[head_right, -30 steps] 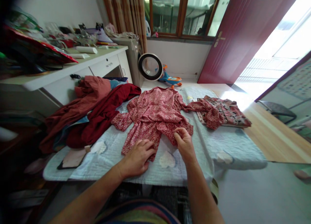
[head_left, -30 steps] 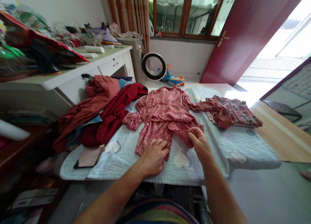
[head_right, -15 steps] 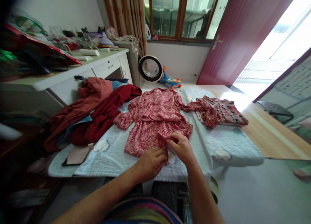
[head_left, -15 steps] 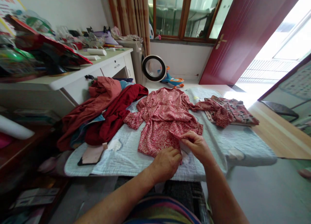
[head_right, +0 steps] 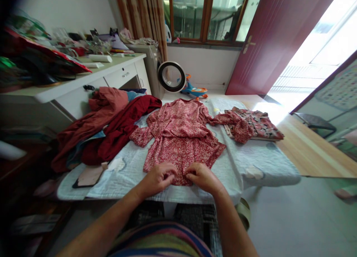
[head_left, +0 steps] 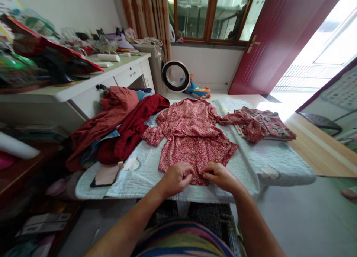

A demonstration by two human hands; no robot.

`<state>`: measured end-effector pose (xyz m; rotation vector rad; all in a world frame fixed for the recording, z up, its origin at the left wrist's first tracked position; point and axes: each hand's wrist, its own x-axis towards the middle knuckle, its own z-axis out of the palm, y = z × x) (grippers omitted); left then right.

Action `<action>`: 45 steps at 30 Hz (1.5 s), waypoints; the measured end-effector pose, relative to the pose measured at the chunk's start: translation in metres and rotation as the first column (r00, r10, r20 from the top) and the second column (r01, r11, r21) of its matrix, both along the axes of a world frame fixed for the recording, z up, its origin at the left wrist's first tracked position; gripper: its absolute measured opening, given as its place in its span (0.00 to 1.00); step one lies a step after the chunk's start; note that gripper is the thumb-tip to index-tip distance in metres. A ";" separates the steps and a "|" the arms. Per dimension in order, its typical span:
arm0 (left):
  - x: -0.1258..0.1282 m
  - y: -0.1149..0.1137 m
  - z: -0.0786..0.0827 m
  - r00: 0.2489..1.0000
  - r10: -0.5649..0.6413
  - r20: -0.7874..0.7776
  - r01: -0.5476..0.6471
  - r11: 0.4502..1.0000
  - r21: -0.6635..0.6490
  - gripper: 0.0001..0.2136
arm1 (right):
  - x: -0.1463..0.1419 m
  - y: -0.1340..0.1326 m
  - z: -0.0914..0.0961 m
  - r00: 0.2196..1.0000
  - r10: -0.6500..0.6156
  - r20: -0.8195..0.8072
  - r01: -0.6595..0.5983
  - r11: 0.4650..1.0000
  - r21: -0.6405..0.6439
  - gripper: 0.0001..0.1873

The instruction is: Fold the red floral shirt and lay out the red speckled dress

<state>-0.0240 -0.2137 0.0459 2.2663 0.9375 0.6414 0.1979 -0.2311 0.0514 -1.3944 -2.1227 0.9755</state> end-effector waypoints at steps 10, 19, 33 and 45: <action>-0.044 0.064 -0.023 0.819 0.548 -0.172 -0.530 0.836 0.140 0.12 | -0.001 -0.002 0.008 0.995 0.095 0.036 -0.091 0.991 -0.094 0.11; -0.062 0.064 -0.023 0.843 0.537 -0.038 -0.536 0.843 0.030 0.13 | -0.001 -0.003 0.002 0.989 0.139 0.055 -0.132 0.984 -0.117 0.10; -0.103 0.041 -0.025 0.711 0.647 -0.275 -0.626 0.761 0.172 0.12 | -0.006 -0.008 0.005 0.997 0.038 0.073 -0.030 0.993 -0.114 0.11; -0.134 0.045 -0.032 0.717 0.647 -0.258 -0.643 0.757 0.111 0.14 | 0.000 -0.026 0.013 0.997 -0.067 -0.038 0.058 0.978 -0.199 0.13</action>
